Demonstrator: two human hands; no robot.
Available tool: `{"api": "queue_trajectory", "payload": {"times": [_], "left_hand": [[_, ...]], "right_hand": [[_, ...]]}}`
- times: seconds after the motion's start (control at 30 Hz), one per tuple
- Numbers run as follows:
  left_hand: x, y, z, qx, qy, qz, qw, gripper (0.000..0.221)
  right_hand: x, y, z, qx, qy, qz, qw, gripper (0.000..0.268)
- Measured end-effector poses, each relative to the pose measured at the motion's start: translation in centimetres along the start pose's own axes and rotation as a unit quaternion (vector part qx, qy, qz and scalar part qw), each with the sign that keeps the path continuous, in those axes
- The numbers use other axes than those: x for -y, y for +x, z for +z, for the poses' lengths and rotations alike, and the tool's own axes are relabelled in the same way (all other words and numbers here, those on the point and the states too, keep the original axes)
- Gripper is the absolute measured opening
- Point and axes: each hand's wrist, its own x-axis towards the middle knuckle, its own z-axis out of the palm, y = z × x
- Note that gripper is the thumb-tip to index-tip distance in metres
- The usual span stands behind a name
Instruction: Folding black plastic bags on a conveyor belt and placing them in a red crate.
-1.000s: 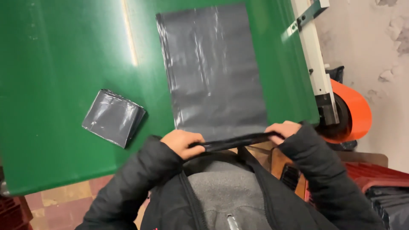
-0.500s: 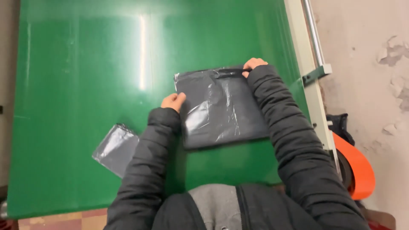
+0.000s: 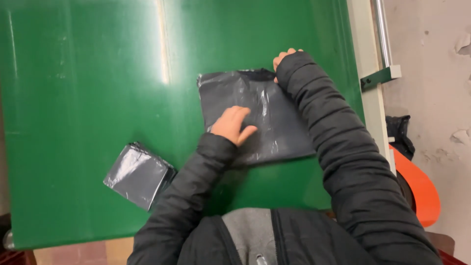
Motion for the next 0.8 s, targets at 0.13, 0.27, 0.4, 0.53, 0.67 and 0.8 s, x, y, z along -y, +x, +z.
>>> {"api": "queue_trajectory", "payload": {"times": [0.13, 0.27, 0.4, 0.53, 0.67, 0.8], "left_hand": [[5.3, -1.7, 8.2, 0.014, -0.416, -0.161, 0.895, 0.053], [3.2, -2.8, -1.4, 0.015, -0.786, -0.424, 0.450, 0.092], [9.6, -8.3, 3.9, 0.008, -0.779, -0.415, 0.470, 0.092], [8.4, -12.0, 3.7, -0.051, -0.657, -0.279, 0.698, 0.076], [-1.5, -13.4, -6.1, -0.127, -0.254, -0.099, 0.954, 0.075], [-3.5, -14.9, -6.3, -0.090, 0.105, 0.102, 0.985, 0.064]], "right_hand": [[0.5, -6.2, 1.4, -0.242, 0.150, -0.074, 0.956, 0.020], [3.4, -17.8, 3.6, -0.449, 0.113, -0.177, 0.869, 0.024], [5.0, -22.0, 10.4, -0.453, 0.112, -0.179, 0.866, 0.027], [5.6, -22.5, 14.0, -0.445, 0.105, -0.144, 0.878, 0.024], [5.4, -22.4, 15.5, -0.448, 0.113, -0.149, 0.874, 0.021], [5.9, -22.5, 16.3, -0.439, 0.124, -0.145, 0.878, 0.020]]}}
